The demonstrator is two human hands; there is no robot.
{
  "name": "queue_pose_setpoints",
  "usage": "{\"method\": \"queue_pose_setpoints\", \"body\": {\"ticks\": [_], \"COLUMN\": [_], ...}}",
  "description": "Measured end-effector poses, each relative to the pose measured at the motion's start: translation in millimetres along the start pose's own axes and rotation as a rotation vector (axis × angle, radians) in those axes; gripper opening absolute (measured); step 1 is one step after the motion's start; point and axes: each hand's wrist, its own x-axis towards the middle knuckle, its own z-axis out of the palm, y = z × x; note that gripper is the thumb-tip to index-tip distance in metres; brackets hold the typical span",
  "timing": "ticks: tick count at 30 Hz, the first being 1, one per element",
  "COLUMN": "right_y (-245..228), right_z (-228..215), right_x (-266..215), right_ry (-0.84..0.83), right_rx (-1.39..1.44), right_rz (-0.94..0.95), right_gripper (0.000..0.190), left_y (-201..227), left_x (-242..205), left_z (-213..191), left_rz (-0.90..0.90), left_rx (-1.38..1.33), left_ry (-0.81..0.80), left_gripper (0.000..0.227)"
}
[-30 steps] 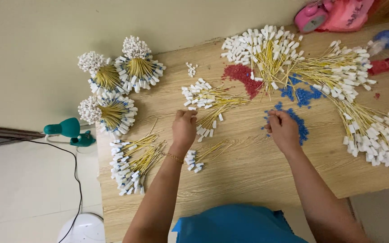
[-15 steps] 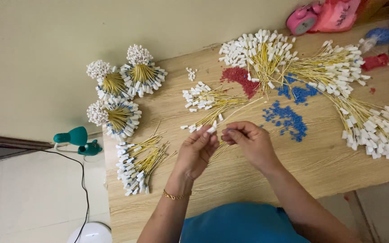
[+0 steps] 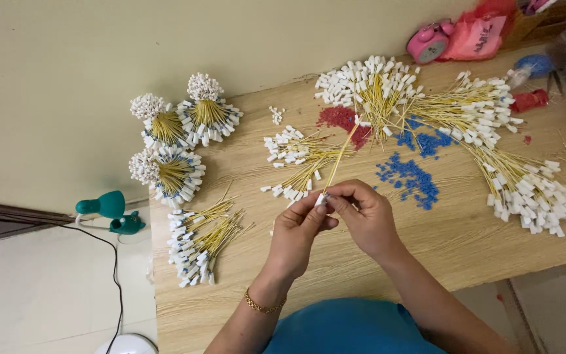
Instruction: Assemble small electronic components by attaching plastic caps to thin wires.
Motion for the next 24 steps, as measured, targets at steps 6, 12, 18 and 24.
{"method": "queue_pose_setpoints", "body": {"ticks": [6,12,18,24], "right_y": [0.9,-1.9,-3.8,9.2], "right_z": [3.1,4.8,8.5,15.4], "right_x": [-1.0,-0.1,-0.9,-8.4], "right_ry": [-0.014,-0.012,-0.034,-0.03], "right_rx": [0.064,0.01,-0.02,0.002], "right_rz": [-0.084,-0.015,-0.039,-0.061], "right_gripper": [0.008,0.01,0.019,0.024], "left_y": [-3.6,1.8,12.5,7.4], "left_x": [3.4,-2.4,-4.1,-2.0], "left_z": [-1.0,1.7,9.6,5.2], "left_rz": [0.116,0.197,0.295,0.308], "left_rx": [0.077,0.285,0.435,0.477], "left_ry": [0.003,-0.018,-0.012,0.042], "left_gripper": [0.028,0.028,0.026,0.027]}}
